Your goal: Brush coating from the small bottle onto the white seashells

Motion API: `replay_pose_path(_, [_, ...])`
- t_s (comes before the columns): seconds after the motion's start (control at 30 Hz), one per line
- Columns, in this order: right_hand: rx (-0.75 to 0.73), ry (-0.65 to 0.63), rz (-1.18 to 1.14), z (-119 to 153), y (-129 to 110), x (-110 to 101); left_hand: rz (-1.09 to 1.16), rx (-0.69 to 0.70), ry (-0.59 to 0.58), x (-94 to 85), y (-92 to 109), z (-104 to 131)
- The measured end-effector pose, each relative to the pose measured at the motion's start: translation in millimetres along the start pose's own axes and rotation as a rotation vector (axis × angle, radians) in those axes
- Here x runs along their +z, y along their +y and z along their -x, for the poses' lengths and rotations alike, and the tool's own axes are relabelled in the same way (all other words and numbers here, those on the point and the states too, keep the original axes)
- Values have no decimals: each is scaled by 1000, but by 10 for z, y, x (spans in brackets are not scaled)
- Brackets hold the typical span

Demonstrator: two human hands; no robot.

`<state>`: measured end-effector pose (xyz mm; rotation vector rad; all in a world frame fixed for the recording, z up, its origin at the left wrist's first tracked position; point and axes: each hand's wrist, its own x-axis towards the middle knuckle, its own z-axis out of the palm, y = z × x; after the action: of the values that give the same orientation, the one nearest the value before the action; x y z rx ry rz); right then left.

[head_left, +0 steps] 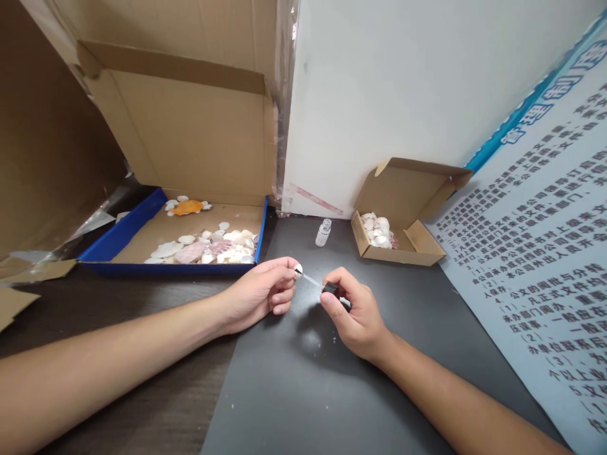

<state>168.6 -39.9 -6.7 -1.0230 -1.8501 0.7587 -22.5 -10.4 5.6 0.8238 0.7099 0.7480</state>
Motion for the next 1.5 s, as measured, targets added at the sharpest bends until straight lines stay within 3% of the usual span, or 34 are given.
replay_pose_path(0.17, [29,88,29,-9,2,7,-33,1,1,18,2,0])
replay_pose_path(0.33, [-31,14,33,-3,-4,6,-17,2,6,12,-3,-4])
replay_pose_path(0.5, [5,104,39,-1,-8,6,-53,0,-11,15,3,3])
replay_pose_path(0.63, [-59,40,23,5,-5,4,-56,1,-15,12,-2,5])
replay_pose_path(0.8, [6,90,53,2,5,5,-52,0,-13,10,-6,6])
replay_pose_path(0.97, [-57,1,53,17,-6,7,-18,8,-1,2,-14,2])
replay_pose_path(1.1, [-5,47,105,25,-12,4,-26,7,-11,5,-9,2])
replay_pose_path(1.3, [-112,-40,156,41,-1,15,-6,10,-7,2,-9,4])
replay_pose_path(1.5, [-63,29,180,33,2,16,-9,-6,-13,2,0,8])
